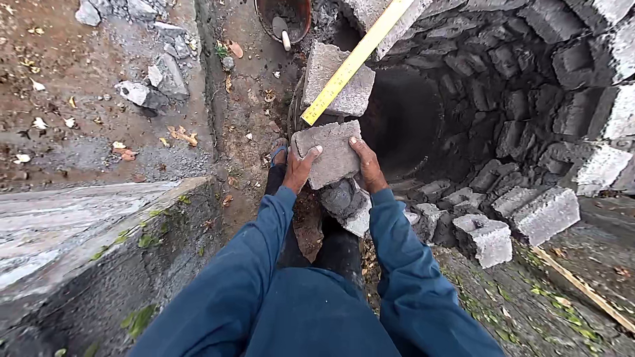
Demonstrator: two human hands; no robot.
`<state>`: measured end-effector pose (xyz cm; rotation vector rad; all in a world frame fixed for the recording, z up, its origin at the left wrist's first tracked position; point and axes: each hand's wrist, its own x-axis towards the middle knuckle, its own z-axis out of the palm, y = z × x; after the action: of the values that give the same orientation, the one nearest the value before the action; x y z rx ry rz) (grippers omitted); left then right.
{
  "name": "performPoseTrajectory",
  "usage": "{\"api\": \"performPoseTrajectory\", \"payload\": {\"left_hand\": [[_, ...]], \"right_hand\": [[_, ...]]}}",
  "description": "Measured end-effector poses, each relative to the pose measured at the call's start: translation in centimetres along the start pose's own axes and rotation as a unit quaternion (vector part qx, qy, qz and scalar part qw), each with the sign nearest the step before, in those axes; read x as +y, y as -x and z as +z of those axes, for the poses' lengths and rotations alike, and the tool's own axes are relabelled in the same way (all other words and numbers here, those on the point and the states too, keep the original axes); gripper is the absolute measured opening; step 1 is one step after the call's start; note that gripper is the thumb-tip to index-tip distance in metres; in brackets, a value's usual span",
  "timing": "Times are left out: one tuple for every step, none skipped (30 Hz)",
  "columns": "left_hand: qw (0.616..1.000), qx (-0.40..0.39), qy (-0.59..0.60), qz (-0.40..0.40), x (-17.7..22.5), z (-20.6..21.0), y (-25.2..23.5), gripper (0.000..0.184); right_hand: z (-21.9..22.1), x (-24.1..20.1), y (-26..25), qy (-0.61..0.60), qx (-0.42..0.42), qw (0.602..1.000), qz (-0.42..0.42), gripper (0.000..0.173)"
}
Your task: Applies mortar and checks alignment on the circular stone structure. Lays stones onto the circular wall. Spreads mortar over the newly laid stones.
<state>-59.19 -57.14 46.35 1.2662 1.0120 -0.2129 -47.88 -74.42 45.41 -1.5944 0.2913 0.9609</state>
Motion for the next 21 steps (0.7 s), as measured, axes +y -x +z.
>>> {"api": "performPoseTrajectory", "payload": {"left_hand": [[1.000,0.005,0.008,0.003,-0.3,0.1,-0.4,0.100],[1.000,0.005,0.025,0.008,-0.7,0.1,-1.1,0.101],[0.999,0.006,0.034,0.014,-0.9,0.2,-1.6,0.102],[0.999,0.004,0.032,0.016,-1.1,0.2,-1.9,0.104],[0.999,0.005,0.028,0.016,-1.2,0.2,-1.9,0.105],[1.000,0.005,0.024,0.014,-1.2,0.2,-1.9,0.106],[1.000,0.007,0.018,0.013,-1.2,0.4,-2.0,0.107],[1.000,0.009,0.012,0.011,-1.2,0.4,-2.1,0.107],[1.000,0.008,0.007,0.008,-1.2,0.5,-2.0,0.107],[1.000,0.007,0.003,0.007,-1.1,0.4,-2.0,0.109],[1.000,0.007,0.000,0.007,-1.1,0.4,-2.1,0.111],[1.000,0.007,-0.003,0.008,-1.2,0.4,-2.2,0.112],[1.000,0.007,-0.005,0.007,-1.3,0.4,-2.1,0.113],[1.000,0.005,-0.007,0.006,-1.2,0.4,-2.1,0.114],[1.000,0.003,-0.011,0.005,-1.2,0.3,-2.1,0.115],[1.000,0.001,-0.013,0.003,-1.1,0.2,-2.0,0.114],[1.000,-0.005,-0.013,0.002,-0.8,0.0,-1.8,0.113],[1.000,-0.010,-0.016,-0.001,-0.7,-0.1,-1.7,0.114],[1.000,-0.016,-0.022,-0.003,-0.6,-0.3,-1.5,0.115],[0.999,-0.020,-0.025,-0.007,-0.4,-0.5,-1.0,0.114],[0.999,-0.020,-0.024,-0.006,-0.1,-0.8,-0.3,0.110]], "right_hand": [[0.0,0.0,0.1,0.004,0.001,1.000,-0.002,0.060],[0.0,-0.1,0.0,0.004,0.000,1.000,-0.004,0.061],[0.0,-0.1,-0.1,0.001,-0.002,1.000,-0.005,0.062],[-0.1,-0.1,-0.1,0.000,-0.004,1.000,-0.004,0.063],[-0.1,-0.1,0.0,0.002,-0.006,1.000,-0.003,0.063],[-0.2,-0.1,0.0,0.002,-0.008,1.000,-0.003,0.063],[-0.3,-0.1,-0.1,0.004,-0.009,1.000,-0.005,0.063],[-0.3,-0.2,-0.1,0.009,-0.010,1.000,-0.005,0.063],[-0.4,-0.2,-0.1,0.011,-0.011,1.000,-0.002,0.063],[-0.5,-0.2,-0.1,0.013,-0.013,1.000,0.000,0.063],[-0.4,-0.3,-0.2,0.016,-0.012,1.000,0.001,0.064],[-0.4,-0.4,-0.1,0.019,-0.011,1.000,0.003,0.064],[-0.4,-0.5,0.0,0.021,-0.012,1.000,0.005,0.065],[-0.4,-0.6,0.1,0.023,-0.015,1.000,0.006,0.067],[-0.3,-0.7,0.2,0.028,-0.016,0.999,0.008,0.068],[-0.3,-0.9,0.3,0.035,-0.019,0.999,0.010,0.069],[-0.3,-1.1,0.4,0.044,-0.023,0.999,0.011,0.070],[-0.3,-1.2,0.4,0.051,-0.023,0.998,0.014,0.071],[-0.3,-1.2,0.5,0.052,-0.023,0.998,0.016,0.071],[-0.3,-1.2,0.7,0.049,-0.025,0.998,0.019,0.072],[-0.3,-1.3,0.9,0.049,-0.026,0.998,0.020,0.072]]}}
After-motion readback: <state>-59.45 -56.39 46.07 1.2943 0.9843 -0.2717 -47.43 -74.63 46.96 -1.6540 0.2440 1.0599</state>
